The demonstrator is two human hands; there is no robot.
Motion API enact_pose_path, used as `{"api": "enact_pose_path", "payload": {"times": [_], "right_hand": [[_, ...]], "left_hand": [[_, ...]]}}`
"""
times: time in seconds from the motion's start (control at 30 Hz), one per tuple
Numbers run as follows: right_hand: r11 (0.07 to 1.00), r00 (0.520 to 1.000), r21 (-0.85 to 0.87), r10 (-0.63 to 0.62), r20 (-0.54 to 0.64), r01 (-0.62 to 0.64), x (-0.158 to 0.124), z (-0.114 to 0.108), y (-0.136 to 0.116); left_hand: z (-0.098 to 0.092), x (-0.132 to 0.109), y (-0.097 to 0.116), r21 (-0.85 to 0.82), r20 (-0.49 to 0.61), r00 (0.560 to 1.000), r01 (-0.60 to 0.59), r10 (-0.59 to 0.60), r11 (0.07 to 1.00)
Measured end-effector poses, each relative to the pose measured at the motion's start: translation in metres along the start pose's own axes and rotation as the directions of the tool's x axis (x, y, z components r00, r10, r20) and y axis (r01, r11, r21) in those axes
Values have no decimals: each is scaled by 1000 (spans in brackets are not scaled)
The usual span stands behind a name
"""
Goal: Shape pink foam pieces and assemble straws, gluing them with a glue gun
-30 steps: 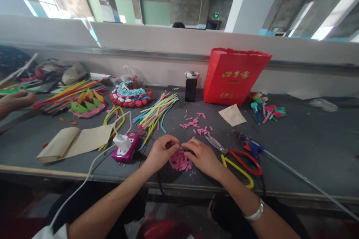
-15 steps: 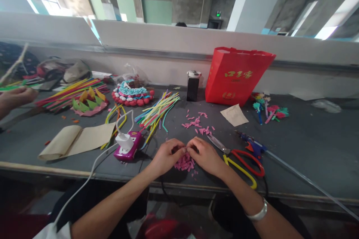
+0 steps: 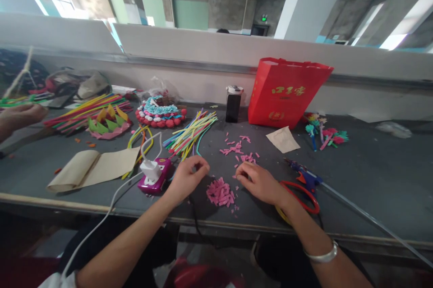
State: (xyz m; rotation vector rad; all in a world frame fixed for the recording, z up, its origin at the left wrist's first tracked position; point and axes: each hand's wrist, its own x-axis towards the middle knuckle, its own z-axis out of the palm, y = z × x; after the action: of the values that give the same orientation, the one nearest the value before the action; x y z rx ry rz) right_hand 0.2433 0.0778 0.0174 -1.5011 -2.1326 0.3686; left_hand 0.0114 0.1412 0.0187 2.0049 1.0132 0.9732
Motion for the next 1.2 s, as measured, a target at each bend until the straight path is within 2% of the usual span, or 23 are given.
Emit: {"api": "enact_pose_path", "payload": {"times": [0.07,0.17,0.2,0.23,0.27,0.33,0.4,0.47,0.67,0.77,0.9,1.03,1.2], "right_hand": [[997,993,-30,62,-104,-66,1,-4,10],[960,910,-134,183,-372,-248,3,-4,18],[953,895,-143,193,-402,-269,3,-3,18],[958,906,-137,184,-380,-252,3,-1,17],[972,937,-119,157,-312,-202,3,1,14],[996,992,-58,62,-112,-68,1,8,6],[999,998,-9,-33,56,34,0,16,-2],[998,991,-3,-67,120,68,-1,23,-7],[998,994,59,-6,110,-1,2,25,-7],[979,996,205,-20,84,2,2,21,-8],[916,998,401,-8,65,-19,2,20,-14],[920,998,387,48,40,-59,1,21,-17],[945,999,322,52,12,-53,-1,26,-25]], "left_hand": [[-1,0,-3,-23,19,999,46,-45,999],[8,-5,-6,-10,103,994,38,-37,999],[12,-7,-6,5,119,993,19,-19,1000],[16,-9,-7,22,126,992,-1,-2,1000],[19,-10,-7,37,125,992,-15,11,999],[23,-11,-8,52,122,992,-20,14,998],[24,-11,-8,50,120,993,-2,-4,999],[24,-12,-8,46,123,992,10,-15,999],[26,-14,-7,47,140,990,-18,11,999],[27,-15,-5,48,147,989,-31,23,998],[29,-17,-2,58,210,976,-65,52,996],[31,-20,-1,67,219,973,-97,80,993],[33,-22,-1,95,200,971,-153,131,984]]}}
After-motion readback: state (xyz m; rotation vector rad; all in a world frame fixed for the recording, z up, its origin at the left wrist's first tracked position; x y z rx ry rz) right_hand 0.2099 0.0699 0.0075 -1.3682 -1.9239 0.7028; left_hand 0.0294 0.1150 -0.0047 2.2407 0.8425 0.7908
